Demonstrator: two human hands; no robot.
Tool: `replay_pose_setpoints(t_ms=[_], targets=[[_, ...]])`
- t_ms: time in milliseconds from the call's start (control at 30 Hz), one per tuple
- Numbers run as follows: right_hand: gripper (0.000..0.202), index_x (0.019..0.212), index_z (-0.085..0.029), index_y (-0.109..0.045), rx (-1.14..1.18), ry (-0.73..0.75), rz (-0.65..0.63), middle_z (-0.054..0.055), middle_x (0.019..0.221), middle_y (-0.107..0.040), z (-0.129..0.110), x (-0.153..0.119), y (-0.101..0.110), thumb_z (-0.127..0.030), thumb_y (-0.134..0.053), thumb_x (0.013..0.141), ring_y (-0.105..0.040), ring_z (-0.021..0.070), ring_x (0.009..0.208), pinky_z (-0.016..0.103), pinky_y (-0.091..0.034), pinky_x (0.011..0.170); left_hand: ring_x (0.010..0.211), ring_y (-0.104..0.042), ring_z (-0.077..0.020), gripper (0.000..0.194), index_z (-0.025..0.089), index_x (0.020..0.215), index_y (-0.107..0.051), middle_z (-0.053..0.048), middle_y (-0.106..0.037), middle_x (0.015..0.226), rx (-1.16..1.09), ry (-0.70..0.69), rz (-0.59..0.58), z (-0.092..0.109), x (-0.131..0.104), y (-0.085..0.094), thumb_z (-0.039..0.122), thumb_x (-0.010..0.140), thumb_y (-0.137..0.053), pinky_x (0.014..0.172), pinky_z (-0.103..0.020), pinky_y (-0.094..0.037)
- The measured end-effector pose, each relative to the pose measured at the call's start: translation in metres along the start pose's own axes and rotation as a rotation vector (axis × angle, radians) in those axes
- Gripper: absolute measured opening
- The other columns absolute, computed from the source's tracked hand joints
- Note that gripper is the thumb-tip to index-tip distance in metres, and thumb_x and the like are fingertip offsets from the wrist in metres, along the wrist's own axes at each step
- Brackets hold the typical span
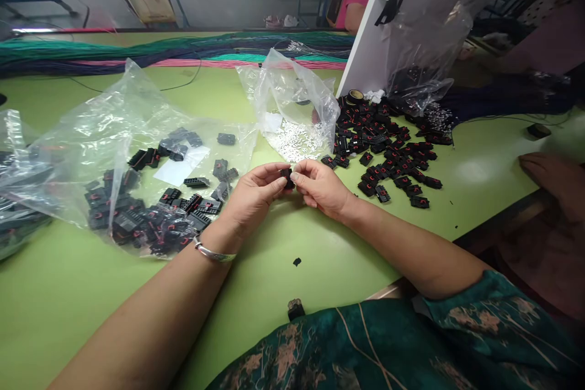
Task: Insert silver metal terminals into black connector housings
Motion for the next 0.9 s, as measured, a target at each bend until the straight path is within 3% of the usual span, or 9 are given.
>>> replay_pose_setpoints(t_ms=[133,233,367,700,900], targets=[[0.028,0.080,-0.019,-0.053,-0.075,0.066,0.025,-0.010,0.054,-0.049,-0.007,-0.001,0.005,-0.042,-0.069,0.079,-0.036,0.0028,0.033,0.016,-0.031,0.028,0.078,-0.068,-0.0126,0.033,0.019,0.098,-0.073,-0.003,-0.073,0.084,-0.056,-0.017,0.002,0.004,-0.001,-0.004,0.021,0.067,-0.085,0.079,-0.026,-0.055],[0.031,0.078,-0.017,-0.058,-0.044,0.048,0.022,-0.007,0.052,-0.051,-0.008,-0.002,0.008,-0.046,-0.068,0.079,-0.045,0.0049,0.039,0.016,-0.041,0.033,0.080,-0.068,-0.0136,0.040,0.019,0.105,-0.072,-0.004,-0.073,0.087,-0.037,-0.013,-0.007,0.004,-0.001,-0.007,0.022,0.067,-0.085,0.082,-0.029,-0.055],[0.026,0.080,-0.015,-0.062,-0.050,0.017,0.032,-0.003,0.058,-0.060,-0.010,-0.004,0.010,-0.036,-0.073,0.072,-0.055,0.0078,0.049,0.018,-0.051,0.040,0.079,-0.068,-0.0150,0.038,0.017,0.104,-0.074,-0.006,-0.074,0.091,-0.001,-0.006,0.019,0.001,-0.002,-0.003,0.023,0.067,-0.085,0.082,-0.031,-0.056],[0.010,0.078,-0.017,-0.057,-0.147,0.024,0.059,-0.007,0.051,-0.054,-0.013,-0.007,0.008,-0.024,-0.065,0.075,-0.049,0.0064,0.039,0.019,-0.049,0.036,0.071,-0.070,-0.0154,0.035,0.017,0.100,-0.072,-0.005,-0.074,0.085,0.093,-0.029,0.001,0.000,-0.001,-0.001,0.027,0.069,-0.084,0.074,-0.030,-0.058],[0.013,0.073,-0.021,-0.047,-0.341,0.064,0.079,-0.009,0.048,-0.049,-0.009,-0.006,0.006,-0.018,-0.059,0.077,-0.045,0.0068,0.033,0.018,-0.041,0.029,0.063,-0.069,-0.0147,0.036,0.016,0.097,-0.071,-0.003,-0.073,0.074,0.149,-0.026,0.031,-0.001,-0.001,0.001,0.028,0.066,-0.085,0.068,-0.029,-0.058]])
Point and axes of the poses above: each hand's wrist, its own x-axis towards the middle knuckle, its own y-axis out of the back of the hand, z = x × y, the point moved 9 cm from there along x, towards the middle knuckle
